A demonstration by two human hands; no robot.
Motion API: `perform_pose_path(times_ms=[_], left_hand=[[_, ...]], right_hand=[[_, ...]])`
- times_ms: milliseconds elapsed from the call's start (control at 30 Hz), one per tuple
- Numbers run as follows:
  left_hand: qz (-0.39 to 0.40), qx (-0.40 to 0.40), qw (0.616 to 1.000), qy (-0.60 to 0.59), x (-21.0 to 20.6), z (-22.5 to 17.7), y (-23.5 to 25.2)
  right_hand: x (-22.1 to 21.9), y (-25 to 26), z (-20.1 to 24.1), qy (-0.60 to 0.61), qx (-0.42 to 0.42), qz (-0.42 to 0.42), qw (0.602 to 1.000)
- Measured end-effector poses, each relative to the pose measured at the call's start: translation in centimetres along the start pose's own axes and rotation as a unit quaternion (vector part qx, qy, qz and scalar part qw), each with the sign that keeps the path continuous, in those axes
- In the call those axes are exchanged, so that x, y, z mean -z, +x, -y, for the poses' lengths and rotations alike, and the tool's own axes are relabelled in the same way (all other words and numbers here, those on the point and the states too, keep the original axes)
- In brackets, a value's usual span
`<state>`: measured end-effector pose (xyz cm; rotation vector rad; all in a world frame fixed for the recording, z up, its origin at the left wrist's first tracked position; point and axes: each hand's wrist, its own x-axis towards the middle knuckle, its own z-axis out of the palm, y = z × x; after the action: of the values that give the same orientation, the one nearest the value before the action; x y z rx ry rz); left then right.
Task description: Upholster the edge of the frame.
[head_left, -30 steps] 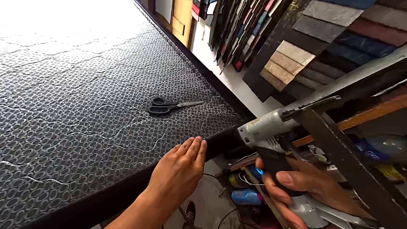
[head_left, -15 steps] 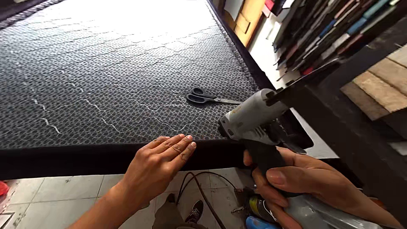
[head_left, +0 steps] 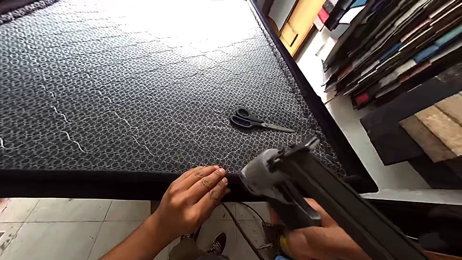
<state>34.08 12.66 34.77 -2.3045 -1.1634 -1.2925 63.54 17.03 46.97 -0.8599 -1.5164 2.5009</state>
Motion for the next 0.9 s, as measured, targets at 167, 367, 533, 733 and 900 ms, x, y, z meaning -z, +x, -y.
perform_pose_path(times_ms=[167,367,533,733,900], left_hand=[[0.049,0.009,0.998,0.04,-0.6,-1.2,0.9],[0.121,-0.022,0.991,0.061,-4.7,-4.1,4.4],[0.164,-0.08,0.982,0.056,-8.3,-6.4,7.7],[0.181,-0.095,0.978,0.043,-11.7,-8.9,10.2],[0.149,-0.088,0.984,0.03,-11.3,-8.6,9.6]], right_hand=[[0.4,-1.3,-1.0,0.029,0.015,-0.013,0.999],[2.9,-7.8,-0.5,0.086,0.054,-0.092,0.991],[3.6,-10.1,-1.3,0.093,0.02,-0.204,0.974],[4.9,-12.9,-3.2,0.118,0.035,-0.271,0.955],[6.4,-13.7,-3.9,0.174,0.099,-0.151,0.968]])
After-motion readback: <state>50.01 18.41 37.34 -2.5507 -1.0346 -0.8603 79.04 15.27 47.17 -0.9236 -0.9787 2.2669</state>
